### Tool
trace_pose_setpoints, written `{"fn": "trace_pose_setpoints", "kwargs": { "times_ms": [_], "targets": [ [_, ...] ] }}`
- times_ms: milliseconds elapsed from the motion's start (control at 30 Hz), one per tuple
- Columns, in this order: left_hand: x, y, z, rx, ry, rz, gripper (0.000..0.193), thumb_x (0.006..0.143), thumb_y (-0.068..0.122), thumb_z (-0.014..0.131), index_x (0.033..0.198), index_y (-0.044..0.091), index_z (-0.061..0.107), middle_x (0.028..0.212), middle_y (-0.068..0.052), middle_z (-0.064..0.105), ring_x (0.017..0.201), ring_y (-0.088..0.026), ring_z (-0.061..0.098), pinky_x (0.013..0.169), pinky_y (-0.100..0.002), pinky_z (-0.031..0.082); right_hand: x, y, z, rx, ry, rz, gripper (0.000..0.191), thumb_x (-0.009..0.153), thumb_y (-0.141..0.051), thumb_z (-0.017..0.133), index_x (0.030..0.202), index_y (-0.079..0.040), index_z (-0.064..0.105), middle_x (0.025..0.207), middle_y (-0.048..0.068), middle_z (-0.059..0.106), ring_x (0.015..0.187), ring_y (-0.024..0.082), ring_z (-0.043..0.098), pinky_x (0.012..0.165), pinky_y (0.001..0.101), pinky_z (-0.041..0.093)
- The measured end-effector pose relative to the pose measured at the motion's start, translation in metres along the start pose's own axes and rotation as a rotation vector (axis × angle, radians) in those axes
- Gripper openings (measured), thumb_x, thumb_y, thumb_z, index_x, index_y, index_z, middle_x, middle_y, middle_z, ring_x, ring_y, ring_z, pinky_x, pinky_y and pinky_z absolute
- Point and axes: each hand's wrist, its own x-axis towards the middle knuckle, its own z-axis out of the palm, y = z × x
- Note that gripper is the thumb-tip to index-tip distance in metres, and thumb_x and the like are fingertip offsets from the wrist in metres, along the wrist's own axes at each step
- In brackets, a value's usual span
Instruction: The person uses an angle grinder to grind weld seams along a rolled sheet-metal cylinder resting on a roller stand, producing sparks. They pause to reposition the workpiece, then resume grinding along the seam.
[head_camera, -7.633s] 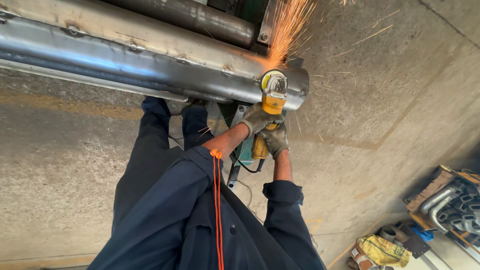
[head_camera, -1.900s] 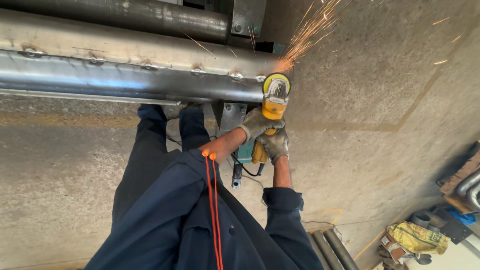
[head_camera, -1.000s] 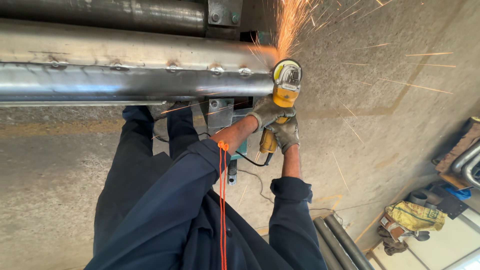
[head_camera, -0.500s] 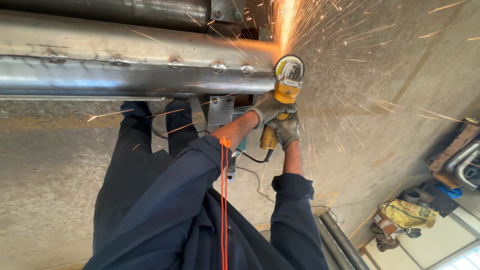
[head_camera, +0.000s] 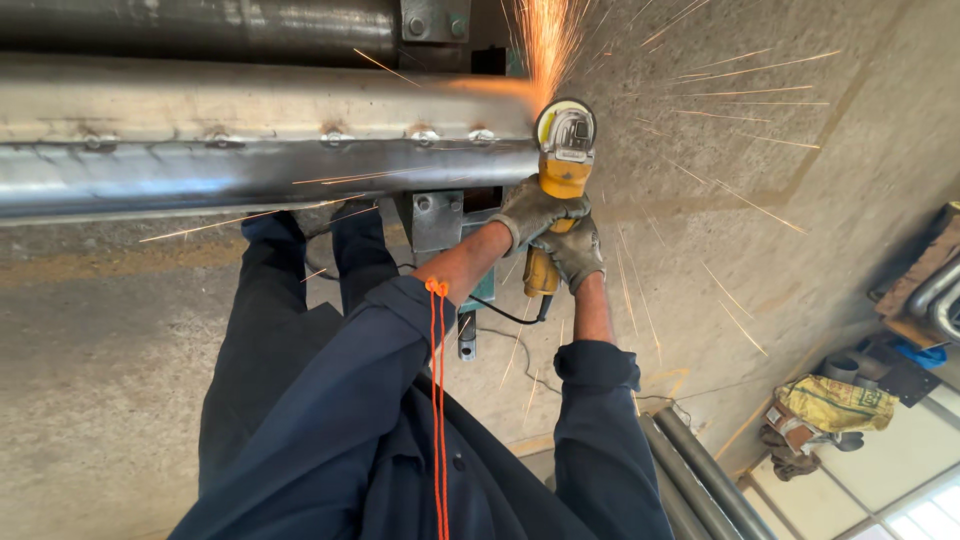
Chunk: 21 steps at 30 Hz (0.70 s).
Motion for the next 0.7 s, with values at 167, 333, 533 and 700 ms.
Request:
{"fn": "trace_pose_setpoints", "kwargs": {
  "times_ms": [167,333,533,700],
  "targets": [
    [-0.001,0.0,-0.004,0.118,0.022,-0.043,0.047,0.076,0.044,0.078,0.112,0.015,0.076,0.104,-0.003,0.078,0.097,-0.017,0.074,0.088,-0.033,0.057,0.0,-0.002,0.006,-0.05,0.011,0.074,0.083,0.064,-0.021,0.093,0.134,-0.006,0.052,0.126,0.006,0.068,0.113,0.018,0.068,0.1,0.0343,0.058],
    [-0.024,-0.015,-0.002,0.005,0.069,0.039,0.055,0.069,0.042,0.082,0.114,0.011,0.073,0.107,-0.006,0.078,0.099,-0.018,0.075,0.091,-0.032,0.058,-0.028,0.003,0.013,-0.16,0.052,0.048,0.088,0.062,-0.02,0.094,0.137,-0.006,0.051,0.126,0.007,0.068,0.114,0.018,0.066,0.099,0.0347,0.056],
    [-0.016,-0.022,-0.001,0.08,0.004,0.026,0.058,0.068,0.042,0.083,0.115,0.01,0.071,0.11,-0.008,0.076,0.101,-0.02,0.072,0.091,-0.033,0.057,-0.027,0.025,0.025,0.119,0.067,0.027,0.081,0.065,-0.018,0.092,0.135,-0.004,0.053,0.127,0.008,0.068,0.115,0.019,0.067,0.1,0.0351,0.058],
    [-0.017,-0.028,-0.004,0.174,-0.019,0.031,0.053,0.069,0.046,0.08,0.112,0.015,0.075,0.108,-0.007,0.078,0.1,-0.021,0.074,0.091,-0.034,0.056,-0.029,0.043,0.032,0.09,0.12,0.034,0.086,0.063,-0.017,0.092,0.137,-0.006,0.05,0.127,0.007,0.066,0.114,0.018,0.066,0.1,0.0341,0.056]
  ]
}}
